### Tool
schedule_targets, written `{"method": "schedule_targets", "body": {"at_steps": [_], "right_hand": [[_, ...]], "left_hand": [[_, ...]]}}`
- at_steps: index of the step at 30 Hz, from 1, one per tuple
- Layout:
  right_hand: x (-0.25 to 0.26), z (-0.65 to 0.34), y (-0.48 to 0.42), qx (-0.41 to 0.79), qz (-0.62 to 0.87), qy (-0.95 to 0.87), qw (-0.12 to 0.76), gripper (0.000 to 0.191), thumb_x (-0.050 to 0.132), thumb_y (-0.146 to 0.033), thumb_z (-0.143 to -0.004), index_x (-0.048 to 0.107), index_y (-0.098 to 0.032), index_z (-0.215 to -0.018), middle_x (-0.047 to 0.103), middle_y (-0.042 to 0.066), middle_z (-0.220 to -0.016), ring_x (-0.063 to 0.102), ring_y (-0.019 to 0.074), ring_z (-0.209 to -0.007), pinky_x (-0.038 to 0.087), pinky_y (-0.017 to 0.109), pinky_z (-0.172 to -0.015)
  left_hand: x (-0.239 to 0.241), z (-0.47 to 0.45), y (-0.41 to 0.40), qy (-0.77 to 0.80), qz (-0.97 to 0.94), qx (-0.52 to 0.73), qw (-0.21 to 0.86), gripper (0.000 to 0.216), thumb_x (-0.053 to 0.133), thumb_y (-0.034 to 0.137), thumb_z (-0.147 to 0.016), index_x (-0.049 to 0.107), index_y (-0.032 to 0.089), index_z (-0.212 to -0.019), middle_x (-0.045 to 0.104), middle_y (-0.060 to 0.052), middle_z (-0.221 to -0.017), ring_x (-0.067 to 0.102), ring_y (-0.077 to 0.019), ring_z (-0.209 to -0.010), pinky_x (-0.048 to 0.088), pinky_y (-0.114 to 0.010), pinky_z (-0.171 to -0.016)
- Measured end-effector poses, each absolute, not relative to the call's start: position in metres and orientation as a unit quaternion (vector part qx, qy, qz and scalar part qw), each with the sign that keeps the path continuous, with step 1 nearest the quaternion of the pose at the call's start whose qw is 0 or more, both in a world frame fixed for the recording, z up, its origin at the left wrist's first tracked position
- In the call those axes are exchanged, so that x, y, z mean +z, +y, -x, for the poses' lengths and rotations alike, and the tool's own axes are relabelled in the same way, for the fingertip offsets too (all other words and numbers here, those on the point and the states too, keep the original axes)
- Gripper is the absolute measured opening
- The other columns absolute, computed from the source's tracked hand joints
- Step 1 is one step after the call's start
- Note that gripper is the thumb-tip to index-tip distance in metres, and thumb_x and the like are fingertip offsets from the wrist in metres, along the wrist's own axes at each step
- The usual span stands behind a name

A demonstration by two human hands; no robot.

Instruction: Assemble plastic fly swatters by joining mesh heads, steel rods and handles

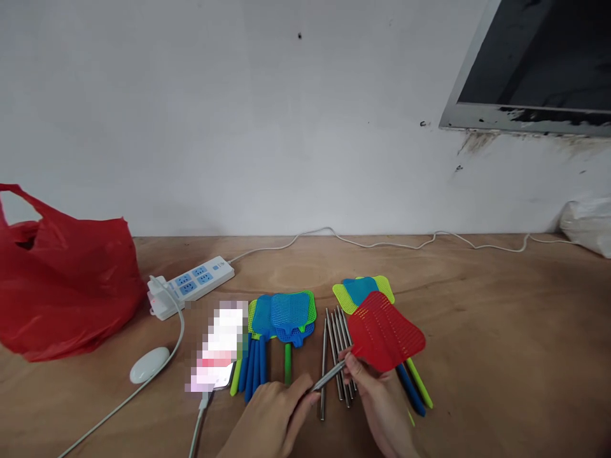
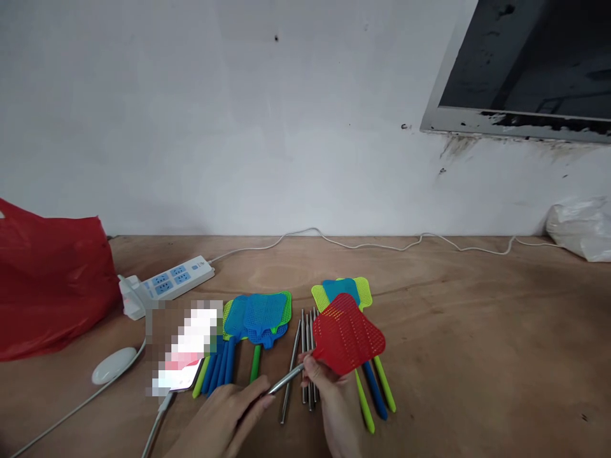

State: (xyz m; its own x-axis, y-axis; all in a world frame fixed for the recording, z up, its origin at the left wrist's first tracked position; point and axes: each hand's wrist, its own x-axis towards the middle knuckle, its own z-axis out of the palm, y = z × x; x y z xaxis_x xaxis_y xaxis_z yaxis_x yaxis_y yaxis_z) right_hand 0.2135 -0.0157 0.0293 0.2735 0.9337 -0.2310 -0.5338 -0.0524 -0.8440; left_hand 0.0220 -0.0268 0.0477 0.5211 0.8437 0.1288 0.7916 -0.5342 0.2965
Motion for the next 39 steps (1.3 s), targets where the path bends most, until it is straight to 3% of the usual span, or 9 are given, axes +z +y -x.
{"method": "schedule_targets", "body": {"at_steps": [4, 10, 14, 19, 25, 31, 33, 35, 39], "right_hand": [[0.037, -0.227, -0.009, 0.533, 0.442, -0.18, 0.698, 0.03, 0.096, -0.036, -0.049, 0.076, -0.022, -0.065, 0.073, 0.003, -0.073, 0.058, 0.0137, -0.062, 0.05, 0.024, -0.054], [0.03, -0.203, -0.02, 0.591, 0.453, -0.208, 0.635, 0.035, 0.095, -0.045, -0.049, 0.078, -0.019, -0.065, 0.074, 0.006, -0.071, 0.058, 0.014, -0.057, 0.048, 0.026, -0.051], [0.032, -0.209, -0.017, 0.587, 0.442, -0.214, 0.644, 0.033, 0.095, -0.042, -0.052, 0.077, -0.019, -0.068, 0.074, 0.005, -0.072, 0.06, 0.0138, -0.058, 0.049, 0.025, -0.052], [0.034, -0.226, -0.009, 0.57, 0.439, -0.208, 0.662, 0.041, 0.083, -0.056, -0.066, 0.076, -0.018, -0.079, 0.071, 0.006, -0.066, 0.061, 0.0175, -0.055, 0.05, 0.029, -0.049], [0.03, -0.219, -0.013, 0.542, 0.458, -0.207, 0.674, 0.048, 0.076, -0.065, -0.069, 0.076, -0.018, -0.078, 0.072, 0.008, -0.067, 0.061, 0.0184, -0.053, 0.048, 0.029, -0.046], [0.033, -0.219, -0.018, 0.596, 0.436, -0.301, 0.604, 0.041, 0.082, -0.054, -0.069, 0.076, -0.018, -0.09, 0.075, 0.009, -0.079, 0.061, 0.0167, -0.056, 0.051, 0.03, -0.053], [0.036, -0.227, -0.014, 0.571, 0.452, -0.33, 0.601, 0.042, 0.081, -0.053, -0.071, 0.075, -0.019, -0.096, 0.074, 0.008, -0.077, 0.061, 0.0175, -0.056, 0.05, 0.03, -0.052], [0.04, -0.243, -0.005, 0.519, 0.492, -0.35, 0.605, 0.046, 0.079, -0.056, -0.072, 0.073, -0.019, -0.1, 0.072, 0.006, -0.073, 0.058, 0.0174, -0.054, 0.046, 0.029, -0.048], [0.042, -0.287, 0.023, 0.397, 0.602, -0.433, 0.541, 0.056, 0.075, -0.059, -0.072, 0.071, -0.016, -0.107, 0.06, -0.002, -0.052, 0.049, 0.0159, -0.045, 0.035, 0.028, -0.045]], "left_hand": [[0.05, -0.018, -0.025, 0.468, -0.866, 0.139, 0.103, 0.046, 0.026, 0.04, -0.107, 0.065, 0.025, -0.087, 0.068, -0.001, -0.063, 0.067, -0.0225, -0.057, 0.037, -0.026, -0.05], [0.047, -0.029, -0.026, 0.475, -0.859, 0.157, 0.109, 0.047, 0.025, 0.037, -0.107, 0.067, 0.025, -0.089, 0.069, -0.003, -0.066, 0.068, -0.0233, -0.059, 0.04, -0.026, -0.052], [0.044, -0.025, -0.029, 0.486, -0.84, 0.177, 0.164, 0.039, 0.033, 0.043, -0.105, 0.067, 0.026, -0.096, 0.073, -0.002, -0.076, 0.071, -0.0233, -0.069, 0.047, -0.026, -0.06], [0.036, -0.008, -0.033, 0.51, -0.81, 0.184, 0.221, 0.031, 0.038, 0.038, -0.104, 0.067, 0.028, -0.101, 0.075, 0.0, -0.081, 0.071, -0.021, -0.075, 0.048, -0.024, -0.065], [0.026, -0.014, -0.036, 0.513, -0.793, 0.228, 0.237, 0.029, 0.04, 0.037, -0.103, 0.066, 0.028, -0.099, 0.076, 0.0, -0.082, 0.071, -0.0211, -0.075, 0.05, -0.024, -0.066], [0.022, -0.038, -0.036, 0.479, -0.783, 0.315, 0.24, 0.035, 0.033, 0.041, -0.105, 0.065, 0.028, -0.102, 0.077, -0.001, -0.089, 0.073, -0.0191, -0.078, 0.055, -0.021, -0.065], [0.026, -0.038, -0.034, 0.487, -0.77, 0.346, 0.226, 0.034, 0.032, 0.039, -0.106, 0.062, 0.027, -0.115, 0.075, -0.005, -0.108, 0.073, -0.0206, -0.094, 0.056, -0.023, -0.076], [0.03, -0.032, -0.032, 0.502, -0.765, 0.347, 0.206, 0.03, 0.036, 0.036, -0.105, 0.061, 0.025, -0.117, 0.074, -0.007, -0.111, 0.072, -0.0214, -0.099, 0.056, -0.026, -0.081], [0.035, -0.021, -0.028, 0.515, -0.771, 0.323, 0.189, 0.026, 0.038, 0.032, -0.103, 0.064, 0.024, -0.101, 0.074, -0.003, -0.09, 0.073, -0.0185, -0.075, 0.054, -0.024, -0.065]]}}
